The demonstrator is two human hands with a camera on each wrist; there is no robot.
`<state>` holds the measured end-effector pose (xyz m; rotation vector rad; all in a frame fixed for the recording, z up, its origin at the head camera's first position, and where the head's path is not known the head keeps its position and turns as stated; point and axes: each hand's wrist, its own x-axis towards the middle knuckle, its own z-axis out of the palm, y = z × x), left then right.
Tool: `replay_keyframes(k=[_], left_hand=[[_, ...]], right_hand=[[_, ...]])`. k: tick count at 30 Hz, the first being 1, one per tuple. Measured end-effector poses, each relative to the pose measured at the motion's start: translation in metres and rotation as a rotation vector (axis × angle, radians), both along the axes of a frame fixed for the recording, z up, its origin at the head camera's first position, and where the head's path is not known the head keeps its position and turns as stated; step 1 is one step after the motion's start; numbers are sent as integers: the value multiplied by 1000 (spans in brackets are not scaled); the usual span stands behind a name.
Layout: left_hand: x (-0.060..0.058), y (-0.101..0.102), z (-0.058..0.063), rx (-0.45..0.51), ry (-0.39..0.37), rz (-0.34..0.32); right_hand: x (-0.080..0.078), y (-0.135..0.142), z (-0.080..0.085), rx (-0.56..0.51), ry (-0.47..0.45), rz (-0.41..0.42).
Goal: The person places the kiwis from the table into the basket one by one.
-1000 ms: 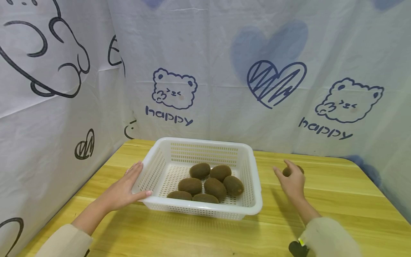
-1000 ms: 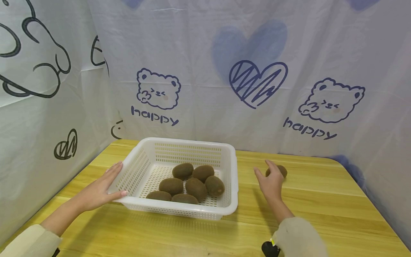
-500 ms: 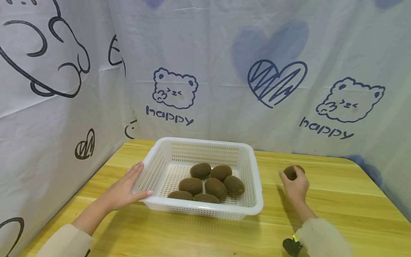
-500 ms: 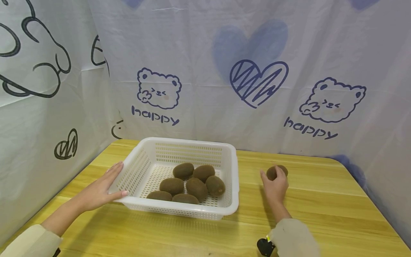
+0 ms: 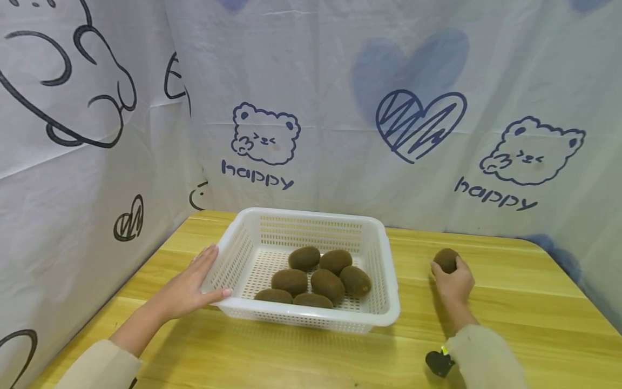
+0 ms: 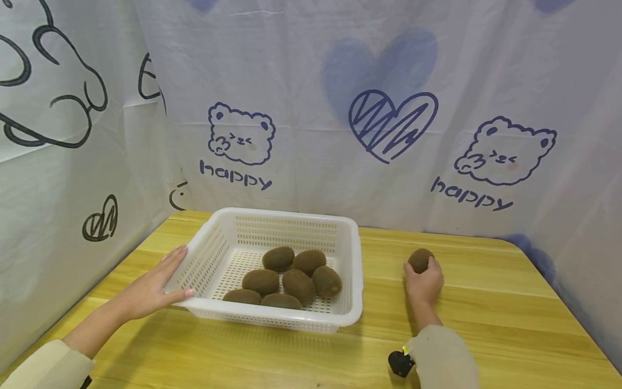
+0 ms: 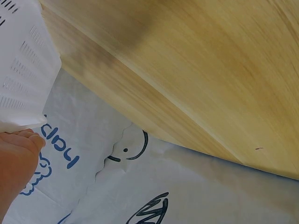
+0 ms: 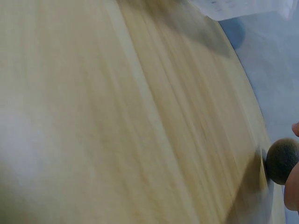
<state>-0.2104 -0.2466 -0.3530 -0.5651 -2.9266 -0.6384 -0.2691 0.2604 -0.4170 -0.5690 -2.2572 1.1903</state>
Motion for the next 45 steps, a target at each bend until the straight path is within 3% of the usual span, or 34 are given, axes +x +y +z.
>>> replay_keyframes(k=[9, 22, 45], left_hand=[[0, 0, 1, 3, 1, 2], [-2, 1, -3, 1, -13, 3], [1, 0, 0, 14, 14, -6]], right_hand=[[-5, 6, 4, -18, -98, 5], [-8, 18, 1, 14, -138, 15], [6, 33, 5, 95, -218, 196]])
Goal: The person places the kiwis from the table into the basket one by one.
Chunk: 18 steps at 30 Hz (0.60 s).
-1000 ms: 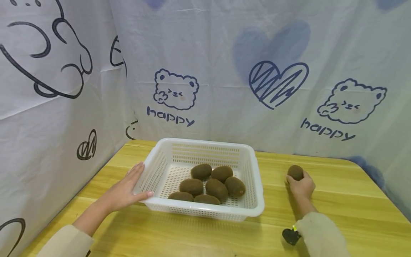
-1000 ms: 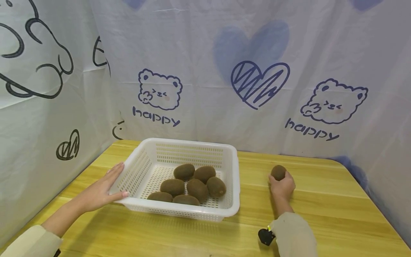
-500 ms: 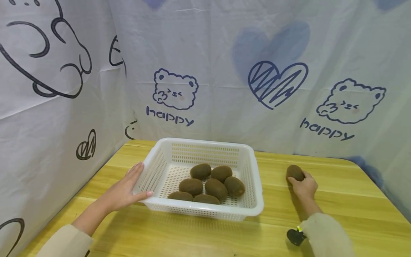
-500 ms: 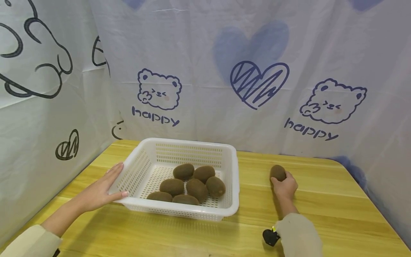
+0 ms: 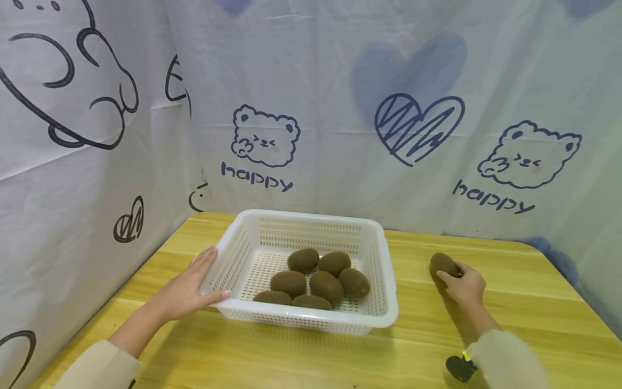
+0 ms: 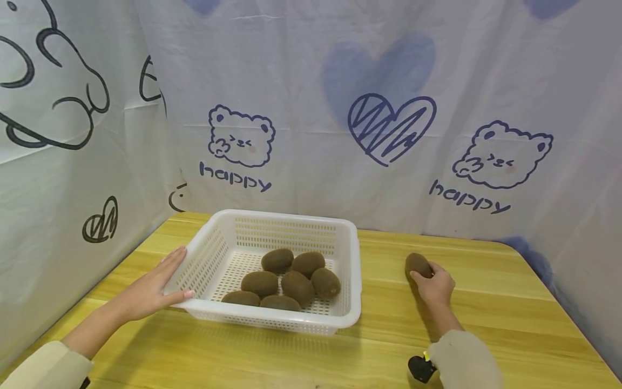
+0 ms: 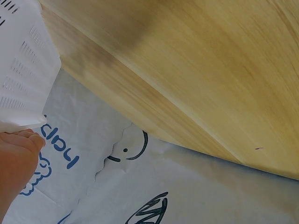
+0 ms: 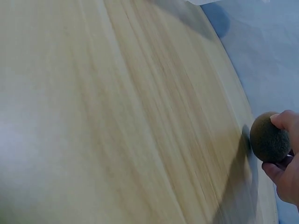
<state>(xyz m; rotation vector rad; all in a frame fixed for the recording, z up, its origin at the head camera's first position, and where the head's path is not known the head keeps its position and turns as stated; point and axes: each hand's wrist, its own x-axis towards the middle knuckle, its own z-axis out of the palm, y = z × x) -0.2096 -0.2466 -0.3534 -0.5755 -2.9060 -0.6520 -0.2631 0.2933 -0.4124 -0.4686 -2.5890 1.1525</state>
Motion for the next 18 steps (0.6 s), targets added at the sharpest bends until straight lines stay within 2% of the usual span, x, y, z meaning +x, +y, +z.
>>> replay_keyframes(k=[7, 10, 18], left_hand=[[-1, 0, -2, 2, -9, 2], [-1, 0, -2, 0, -10, 4], [-1, 0, -3, 2, -17, 10]], right_hand=[[7, 2, 2, -1, -27, 37], [9, 3, 2, -13, -21, 48], [14, 3, 5, 36, 26, 69]])
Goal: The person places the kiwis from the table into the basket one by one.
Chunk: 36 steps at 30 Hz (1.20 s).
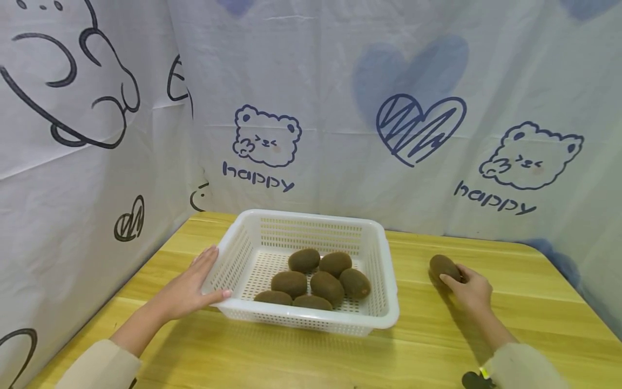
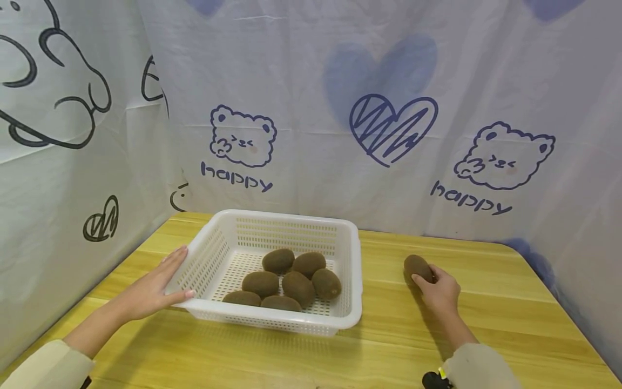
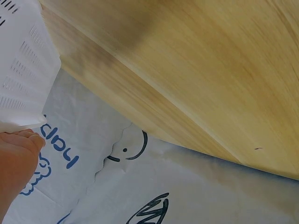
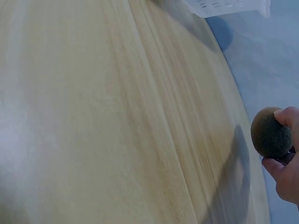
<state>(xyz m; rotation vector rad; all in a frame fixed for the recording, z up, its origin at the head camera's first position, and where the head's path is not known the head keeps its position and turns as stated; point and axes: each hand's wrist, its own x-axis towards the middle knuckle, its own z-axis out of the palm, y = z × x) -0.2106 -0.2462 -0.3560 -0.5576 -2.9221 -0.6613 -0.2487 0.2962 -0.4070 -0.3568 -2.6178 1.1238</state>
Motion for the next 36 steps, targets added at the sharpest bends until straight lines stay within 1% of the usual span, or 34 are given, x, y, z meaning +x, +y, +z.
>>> replay_keyframes(k=[5, 12, 16, 24, 32, 36], left_hand=[[0, 0, 0, -2, 5, -2], [0, 0, -1, -2, 9, -5], [0, -1, -1, -4, 3, -2], [-1, -1, -1, -8, 1, 1], [0, 0, 1, -17, 0, 1], [-1, 0, 2, -46, 23, -14]], right_hand=[[4, 2, 4, 6, 14, 1], [8, 2, 12, -44, -20, 34], [9, 1, 18, -57, -21, 44], [14, -6, 35, -41, 3, 79], [20, -20, 53, -83, 29, 151], [22, -29, 62, -85, 53, 168]])
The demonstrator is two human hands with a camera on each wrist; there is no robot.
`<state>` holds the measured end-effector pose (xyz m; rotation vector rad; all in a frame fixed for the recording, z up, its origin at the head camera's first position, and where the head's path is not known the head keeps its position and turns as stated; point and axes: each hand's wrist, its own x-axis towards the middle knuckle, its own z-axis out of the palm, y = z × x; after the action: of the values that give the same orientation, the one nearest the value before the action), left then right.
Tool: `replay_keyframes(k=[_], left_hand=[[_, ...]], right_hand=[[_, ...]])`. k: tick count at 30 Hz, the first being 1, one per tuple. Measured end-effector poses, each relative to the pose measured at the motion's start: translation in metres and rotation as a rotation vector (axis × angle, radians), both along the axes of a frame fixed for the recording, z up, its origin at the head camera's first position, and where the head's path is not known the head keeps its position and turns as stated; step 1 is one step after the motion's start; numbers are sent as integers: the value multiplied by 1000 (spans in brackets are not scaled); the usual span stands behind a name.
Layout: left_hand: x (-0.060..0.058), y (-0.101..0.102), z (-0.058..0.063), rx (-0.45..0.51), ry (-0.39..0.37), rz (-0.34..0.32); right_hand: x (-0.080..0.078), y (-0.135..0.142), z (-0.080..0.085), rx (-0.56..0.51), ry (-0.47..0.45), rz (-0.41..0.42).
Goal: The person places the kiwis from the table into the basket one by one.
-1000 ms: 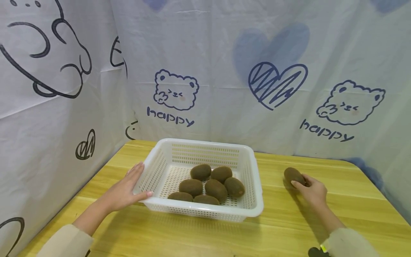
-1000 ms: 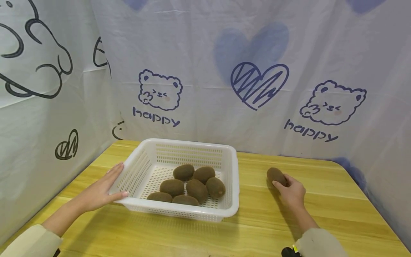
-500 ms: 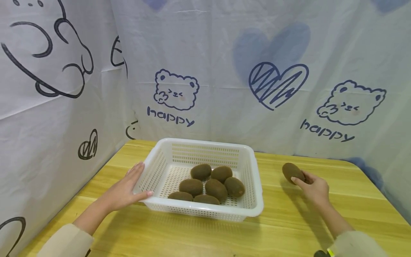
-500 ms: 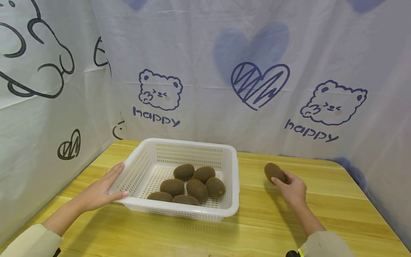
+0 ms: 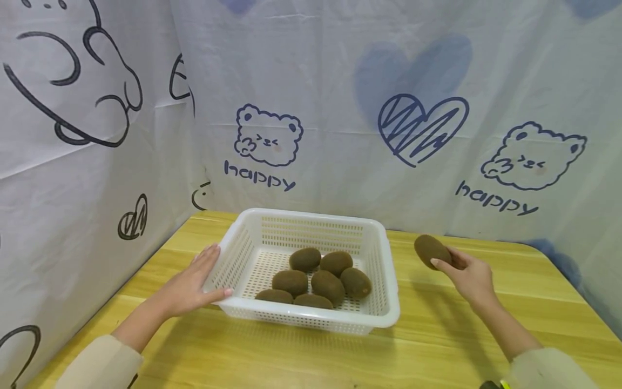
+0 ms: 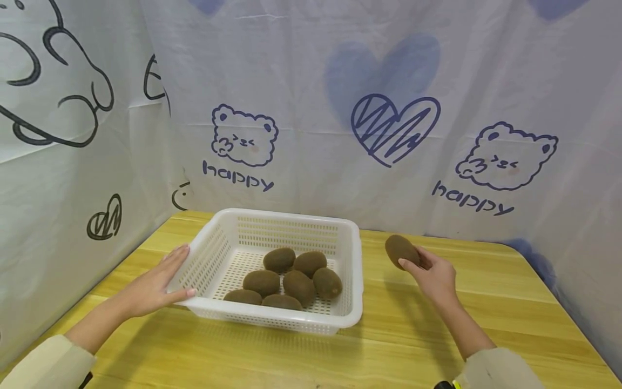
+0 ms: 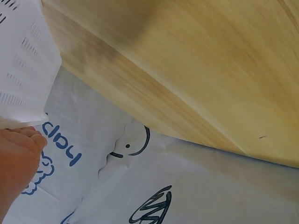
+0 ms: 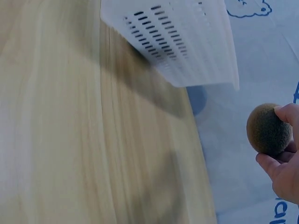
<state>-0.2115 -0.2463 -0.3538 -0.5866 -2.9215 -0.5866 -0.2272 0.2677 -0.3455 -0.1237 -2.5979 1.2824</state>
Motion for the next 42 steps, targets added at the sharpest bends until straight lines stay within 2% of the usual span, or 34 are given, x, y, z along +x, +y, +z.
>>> replay_keyframes(k=[9, 20, 29, 37, 42], left_hand=[[-3, -1, 2, -94, 50, -22], [0, 1, 5, -208, 106, -38], [-1, 1, 5, -208, 138, -38], [-1, 1, 5, -220, 140, -32], [0, 1, 5, -219, 134, -34]], right_hand=[[5, -28, 18, -26, 13, 77], [3, -69, 28, -95, 21, 193], [-4, -108, 24, -156, 72, 308], [-9, -148, 20, -230, 44, 368], [-12, -170, 14, -241, 37, 401]])
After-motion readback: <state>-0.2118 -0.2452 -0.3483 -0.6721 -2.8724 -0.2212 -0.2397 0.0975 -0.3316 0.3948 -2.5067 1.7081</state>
